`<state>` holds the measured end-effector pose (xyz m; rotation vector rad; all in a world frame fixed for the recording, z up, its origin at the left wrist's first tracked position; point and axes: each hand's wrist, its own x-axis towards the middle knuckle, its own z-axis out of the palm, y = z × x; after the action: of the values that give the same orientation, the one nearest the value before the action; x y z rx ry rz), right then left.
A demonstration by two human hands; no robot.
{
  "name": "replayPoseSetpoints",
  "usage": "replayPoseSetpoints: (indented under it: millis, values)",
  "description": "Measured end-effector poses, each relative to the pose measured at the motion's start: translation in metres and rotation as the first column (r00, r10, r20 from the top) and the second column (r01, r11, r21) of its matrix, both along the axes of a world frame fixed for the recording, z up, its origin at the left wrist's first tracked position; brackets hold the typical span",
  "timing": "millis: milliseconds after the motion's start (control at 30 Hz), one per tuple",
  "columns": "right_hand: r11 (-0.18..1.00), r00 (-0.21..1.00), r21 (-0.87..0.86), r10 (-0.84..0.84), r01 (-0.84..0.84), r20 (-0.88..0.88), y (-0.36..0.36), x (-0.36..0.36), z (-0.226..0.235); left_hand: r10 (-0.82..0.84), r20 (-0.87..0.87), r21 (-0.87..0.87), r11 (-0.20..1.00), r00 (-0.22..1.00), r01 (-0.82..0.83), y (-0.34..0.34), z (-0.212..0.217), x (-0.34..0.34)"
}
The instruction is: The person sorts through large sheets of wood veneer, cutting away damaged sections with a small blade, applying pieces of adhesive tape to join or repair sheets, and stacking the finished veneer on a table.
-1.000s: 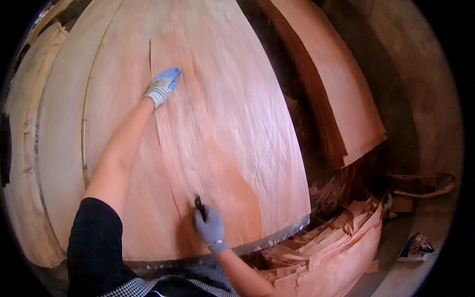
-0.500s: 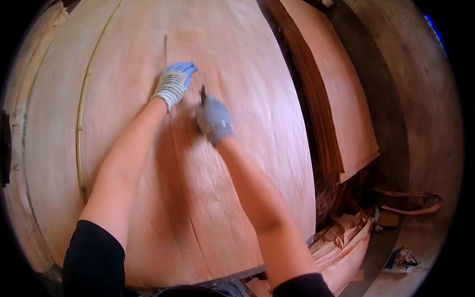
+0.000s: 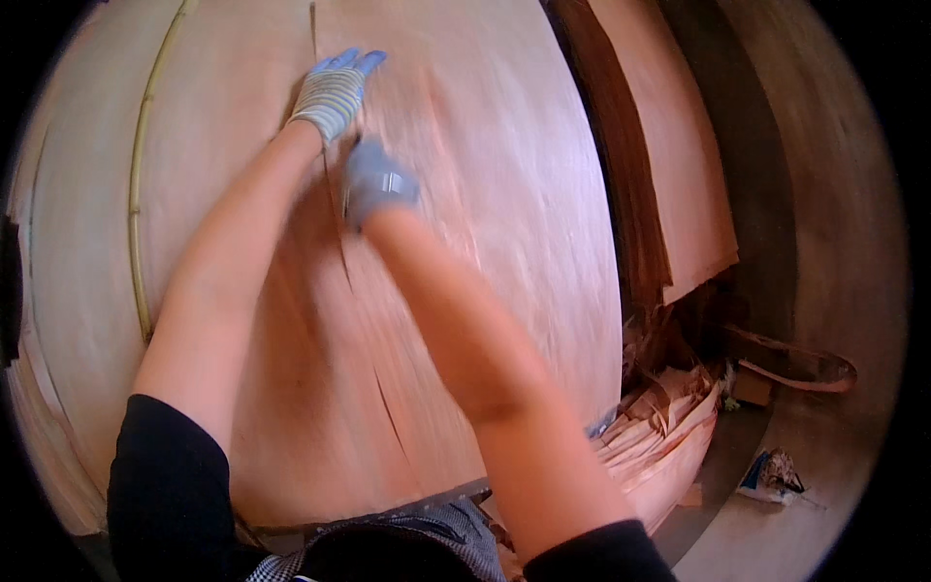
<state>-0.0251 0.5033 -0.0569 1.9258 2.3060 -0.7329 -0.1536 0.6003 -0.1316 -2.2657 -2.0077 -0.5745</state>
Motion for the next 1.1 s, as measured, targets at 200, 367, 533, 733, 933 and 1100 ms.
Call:
replayPoseSetpoints:
  millis: [200,367,533,733,933,1100]
  values:
    - [0.986,0.989,-0.169,0.017,0.008,0.148,-0.151,0.062,-0.004,0.002,0.032,-0.112,0.994,0.999,0.002,0.003,0.001,0.007]
    - [0.996,0.997,-0.083,0.034,-0.028,0.068,-0.158,0.064,-0.008,-0.115,0.379,0.021,0.993,0.918,0.116,-0.074,0.009,0.047]
    - [0.998,0.996,-0.055,0.036,-0.032,0.081,-0.169,0.075,-0.005,-0.333,0.252,0.136,0.942,0.908,0.308,-0.152,0.002,0.100]
    - [0.991,0.996,-0.131,0.016,-0.006,0.082,-0.299,0.130,0.000,-0.200,-0.041,0.096,0.974,0.979,0.203,-0.162,-0.002,0.101]
    - [0.991,0.972,-0.102,0.111,-0.092,0.207,-0.423,0.195,0.000,-0.209,-0.101,0.020,0.977,0.973,0.212,-0.171,0.023,0.112]
    - [0.868,0.943,-0.490,0.228,-0.082,0.244,-0.604,0.319,0.019,-0.228,-0.101,-0.011,0.974,0.968,0.228,-0.161,0.007,0.114]
